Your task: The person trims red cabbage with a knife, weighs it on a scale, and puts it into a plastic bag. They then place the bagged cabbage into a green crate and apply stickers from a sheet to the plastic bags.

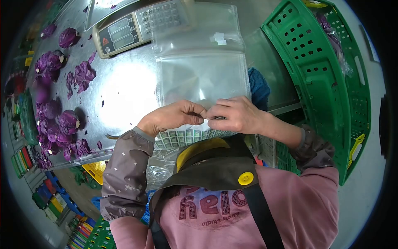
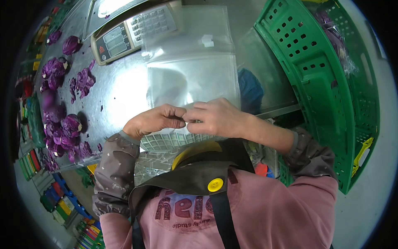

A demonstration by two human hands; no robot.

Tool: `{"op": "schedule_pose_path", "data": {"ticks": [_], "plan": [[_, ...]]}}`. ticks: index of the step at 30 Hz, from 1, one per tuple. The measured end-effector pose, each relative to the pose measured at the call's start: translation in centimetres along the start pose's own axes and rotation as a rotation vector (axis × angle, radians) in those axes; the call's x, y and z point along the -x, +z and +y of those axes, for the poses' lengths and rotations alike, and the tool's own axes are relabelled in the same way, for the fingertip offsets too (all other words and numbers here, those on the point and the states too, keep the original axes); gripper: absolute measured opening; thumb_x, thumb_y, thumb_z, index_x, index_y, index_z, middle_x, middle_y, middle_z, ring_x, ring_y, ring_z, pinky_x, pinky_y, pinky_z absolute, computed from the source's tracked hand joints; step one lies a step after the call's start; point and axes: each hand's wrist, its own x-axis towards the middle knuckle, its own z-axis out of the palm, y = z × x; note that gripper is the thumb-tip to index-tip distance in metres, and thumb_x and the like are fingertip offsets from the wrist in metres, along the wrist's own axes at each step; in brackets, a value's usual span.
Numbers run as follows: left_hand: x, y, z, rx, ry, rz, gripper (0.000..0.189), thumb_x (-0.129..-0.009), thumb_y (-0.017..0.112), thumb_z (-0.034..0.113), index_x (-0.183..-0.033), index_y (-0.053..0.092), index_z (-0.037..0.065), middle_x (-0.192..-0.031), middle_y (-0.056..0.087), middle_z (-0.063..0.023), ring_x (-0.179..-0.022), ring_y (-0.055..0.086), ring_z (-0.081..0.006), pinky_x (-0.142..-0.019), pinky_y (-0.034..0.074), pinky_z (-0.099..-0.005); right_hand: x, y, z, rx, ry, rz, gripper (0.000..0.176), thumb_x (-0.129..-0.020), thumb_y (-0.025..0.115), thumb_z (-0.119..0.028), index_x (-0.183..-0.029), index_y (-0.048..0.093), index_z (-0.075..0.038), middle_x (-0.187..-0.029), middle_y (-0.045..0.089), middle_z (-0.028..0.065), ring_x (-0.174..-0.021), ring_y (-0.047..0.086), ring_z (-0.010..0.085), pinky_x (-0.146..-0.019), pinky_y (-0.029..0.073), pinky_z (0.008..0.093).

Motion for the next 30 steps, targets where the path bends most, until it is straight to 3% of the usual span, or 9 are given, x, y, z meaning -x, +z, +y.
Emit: {"op": "schedule_pose_path", "data": {"ticks": [3,5,7,9,15,19,21,25,30], "plan": [[-0.3,-0.2,-0.3,0.029,-0.007,0.076,0.018,-0.085,0.051,0.005,-0.099,0.06,-0.002,-0.088,0.062,-0.0058,-0.082,0.055,-0.0111,-0.074,0.044,-0.0241,1.1,0.5,0.3,-0.016,0.041,0.023,0.01,-0.066,0.06,-0.014,-0.073,0.053,-0.011,-0.08,0.055,-0.0005,-0.069,0.056,0.0154,-0.049,0.046,0.0288],[-0.7,-0.9,-0.7,-0.258,0.018,0.2,0.018,-0.081,0.051,-0.001,-0.098,0.059,-0.004,-0.091,0.06,-0.0066,-0.085,0.054,-0.013,-0.078,0.042,-0.0251,1.2,0.7,1.0,-0.059,0.106,0.006,0.011,-0.068,0.061,-0.016,-0.074,0.053,-0.01,-0.08,0.056,0.0011,-0.068,0.057,0.0167,-0.051,0.046,0.0307],[-0.8,-1.2,-1.3,-0.412,0.048,0.248,0.016,-0.079,0.053,0.002,-0.094,0.059,-0.003,-0.088,0.06,-0.0099,-0.081,0.056,-0.0164,-0.074,0.044,-0.0277,0.8,0.6,3.0,-0.358,0.704,0.162,0.017,-0.072,0.066,-0.017,-0.076,0.056,-0.004,-0.076,0.056,0.0048,-0.064,0.057,0.0176,-0.049,0.044,0.0286],[-1.2,-1.2,-2.4,-0.679,0.042,0.37,0.016,-0.077,0.055,0.005,-0.092,0.059,-0.002,-0.085,0.059,-0.0125,-0.078,0.057,-0.0208,-0.071,0.044,-0.0307,-0.6,0.1,5.7,-0.284,1.016,0.174,0.02,-0.076,0.064,-0.021,-0.076,0.055,-0.002,-0.076,0.059,0.009,-0.068,0.059,0.0218,-0.054,0.045,0.0339],[-1.8,-1.3,-3.9,-0.793,0.102,0.424,0.014,-0.078,0.054,0.007,-0.09,0.058,0.0,-0.083,0.058,-0.0133,-0.077,0.057,-0.0254,-0.071,0.044,-0.033,-0.6,1.6,9.2,0.355,1.109,-0.214,0.024,-0.077,0.06,-0.025,-0.092,0.055,-0.007,-0.086,0.062,0.0119,-0.082,0.059,0.0329,-0.071,0.043,0.0453],[-1.6,-1.3,-3.8,-0.792,0.124,0.427,0.014,-0.079,0.054,0.008,-0.09,0.058,0.0,-0.083,0.058,-0.013,-0.077,0.057,-0.0255,-0.071,0.044,-0.0334,2.1,-1.0,7.9,0.354,1.044,-0.153,0.033,-0.075,0.063,-0.024,-0.101,0.049,-0.009,-0.083,0.061,0.0091,-0.081,0.059,0.0319,-0.067,0.045,0.0414],[-1.3,-1.3,-3.5,-0.806,0.137,0.409,0.015,-0.079,0.053,0.008,-0.091,0.057,0.0,-0.08,0.058,-0.0126,-0.075,0.056,-0.0233,-0.07,0.043,-0.0323,3.5,-1.2,6.6,0.032,0.752,-0.164,0.031,-0.072,0.066,-0.022,-0.096,0.051,-0.009,-0.077,0.059,0.0077,-0.078,0.059,0.03,-0.066,0.045,0.0406],[-0.2,-0.8,-1.6,-0.626,0.031,0.332,0.013,-0.08,0.053,0.007,-0.09,0.056,-0.001,-0.077,0.057,-0.0106,-0.072,0.054,-0.0195,-0.069,0.043,-0.0306,4.4,-1.0,7.3,-0.135,0.755,-0.237,0.026,-0.071,0.064,-0.025,-0.092,0.057,-0.01,-0.08,0.06,0.0111,-0.077,0.058,0.0305,-0.072,0.045,0.0357],[1.1,0.3,-0.4,-0.503,0.025,0.172,0.012,-0.082,0.05,0.003,-0.092,0.056,-0.001,-0.077,0.058,-0.0076,-0.073,0.052,-0.0133,-0.069,0.043,-0.0281,4.0,-0.7,11.7,-0.583,0.891,-0.152,0.018,-0.079,0.061,-0.018,-0.086,0.06,-0.001,-0.067,0.055,0.0012,-0.063,0.051,0.0111,-0.06,0.041,0.0254]]}}
